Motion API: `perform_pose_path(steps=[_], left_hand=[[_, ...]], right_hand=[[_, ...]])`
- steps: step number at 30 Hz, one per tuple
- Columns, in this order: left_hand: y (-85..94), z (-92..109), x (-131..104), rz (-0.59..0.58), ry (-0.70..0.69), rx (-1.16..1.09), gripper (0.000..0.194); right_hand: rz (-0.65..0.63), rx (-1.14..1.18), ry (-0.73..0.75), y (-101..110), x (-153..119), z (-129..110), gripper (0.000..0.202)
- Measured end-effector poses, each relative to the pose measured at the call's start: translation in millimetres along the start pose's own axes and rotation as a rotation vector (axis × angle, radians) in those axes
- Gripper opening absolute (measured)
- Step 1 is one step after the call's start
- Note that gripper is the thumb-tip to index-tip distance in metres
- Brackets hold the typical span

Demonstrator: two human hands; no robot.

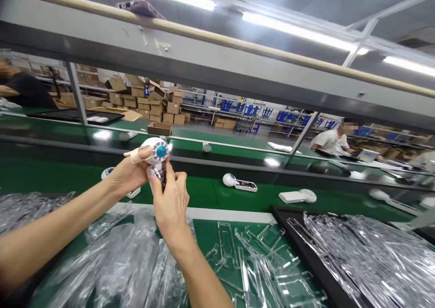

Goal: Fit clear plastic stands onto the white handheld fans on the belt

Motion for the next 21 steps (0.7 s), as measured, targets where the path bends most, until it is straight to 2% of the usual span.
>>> perform_pose_path(steps=[3,8,11,14,16,19,21], left_hand=[[-1.9,4,-3,0.022,-0.038,0.0,0.033],[-11.3,7,-5,0.013,-0.118,0.045,0.04],[-7.1,-14,2,0.04,0.005,0.112,0.043],[2.7,-39,8,0.15,0.131,0.232,0.042],[4.0,-45,9,0.235,0.071,0.271,0.044],[-6.7,-44,6,0.317,-0.085,0.283,0.046],[-16.0,-43,5,0.354,-0.155,0.288,0.044]], right_hand=[[0.015,-0.058,0.056,-3,-6,3,0.055],[-0.125,0.16,0.108,-3,-11,19,0.062],[-0.114,0.059,0.175,13,-8,23,0.057],[-0.118,0.018,0.188,18,-4,28,0.053],[-0.013,0.147,0.073,20,2,40,0.047],[0.182,0.323,-0.206,15,12,71,0.045],[0.19,0.331,-0.308,7,20,87,0.054]])
Point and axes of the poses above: each hand's wrist, its own x-axis towards the middle knuckle, its own y-axis out of the back of the hand, z = x × y, the point moved 6 cm from there along x, towards the middle knuckle, and after that the axes turned 13 degrees about y, right-handed, at the moved point
